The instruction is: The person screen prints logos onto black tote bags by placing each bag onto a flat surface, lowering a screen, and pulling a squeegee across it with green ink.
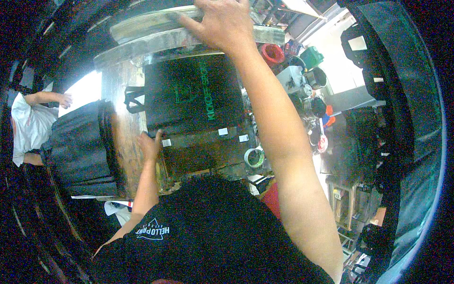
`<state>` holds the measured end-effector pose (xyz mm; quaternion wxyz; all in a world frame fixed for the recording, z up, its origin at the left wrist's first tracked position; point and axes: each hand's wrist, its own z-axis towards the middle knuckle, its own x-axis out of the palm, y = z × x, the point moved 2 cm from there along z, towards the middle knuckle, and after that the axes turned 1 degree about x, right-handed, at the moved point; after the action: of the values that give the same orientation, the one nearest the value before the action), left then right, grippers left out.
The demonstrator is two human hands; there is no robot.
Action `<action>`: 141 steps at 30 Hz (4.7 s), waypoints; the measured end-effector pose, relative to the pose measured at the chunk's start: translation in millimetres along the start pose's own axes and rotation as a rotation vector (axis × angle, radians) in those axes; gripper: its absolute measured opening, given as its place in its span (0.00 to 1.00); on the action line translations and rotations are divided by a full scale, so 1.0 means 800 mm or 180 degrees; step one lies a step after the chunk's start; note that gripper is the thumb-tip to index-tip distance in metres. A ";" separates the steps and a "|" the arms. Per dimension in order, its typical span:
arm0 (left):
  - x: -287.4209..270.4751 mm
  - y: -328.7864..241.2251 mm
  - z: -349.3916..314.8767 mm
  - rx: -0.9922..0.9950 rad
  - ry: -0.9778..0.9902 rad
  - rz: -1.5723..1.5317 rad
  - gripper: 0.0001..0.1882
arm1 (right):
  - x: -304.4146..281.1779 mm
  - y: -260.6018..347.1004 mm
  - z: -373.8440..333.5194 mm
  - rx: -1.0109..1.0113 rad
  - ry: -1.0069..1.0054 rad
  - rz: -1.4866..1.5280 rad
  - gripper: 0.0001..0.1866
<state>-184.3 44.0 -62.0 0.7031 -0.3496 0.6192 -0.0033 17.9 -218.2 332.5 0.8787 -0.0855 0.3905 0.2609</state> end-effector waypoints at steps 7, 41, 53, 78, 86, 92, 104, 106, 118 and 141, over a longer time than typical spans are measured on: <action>0.000 0.002 0.014 -0.0094 0.0261 -0.0530 0.33 | 0.002 -0.005 0.017 0.0043 0.0042 0.0016 0.34; -0.510 0.385 0.031 -0.1582 -0.3255 0.1088 0.30 | 0.017 0.013 -0.054 -0.0147 0.0227 -0.0662 0.30; -0.182 -0.040 -0.061 0.1729 -0.0348 -0.0646 0.14 | 0.017 0.005 -0.035 -0.0136 0.0108 -0.0608 0.26; -0.218 0.221 0.044 -0.0277 -0.0521 0.1028 0.20 | 0.022 -0.005 -0.031 0.0019 0.0432 -0.0693 0.22; -0.279 0.201 0.064 -0.0045 -0.0792 0.1191 0.12 | 0.021 -0.008 -0.036 -0.0045 0.0406 -0.0695 0.23; -0.351 0.076 0.072 0.0591 -0.0309 0.1063 0.12 | 0.020 0.003 -0.038 -0.0102 0.0391 -0.0617 0.22; -0.611 0.017 0.062 0.1115 -0.1357 -0.2030 0.16 | 0.018 -0.002 -0.032 -0.0061 0.0236 -0.0550 0.26; -0.623 0.069 0.063 0.0476 -0.1142 -0.2356 0.18 | 0.016 0.000 -0.032 -0.0046 0.0234 -0.0514 0.26; -0.564 0.262 0.010 -0.0287 -0.1653 -0.2902 0.19 | 0.021 -0.007 -0.027 0.0011 0.0259 -0.0525 0.28; -0.648 0.084 -0.045 0.0469 -0.5844 -0.1579 0.25 | 0.025 -0.008 -0.028 -0.0071 0.0157 -0.0374 0.26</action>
<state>-365.5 304.1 355.7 0.9143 -0.2919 -0.2680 0.0844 17.8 -223.5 301.8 0.8816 -0.1245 0.4034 0.2111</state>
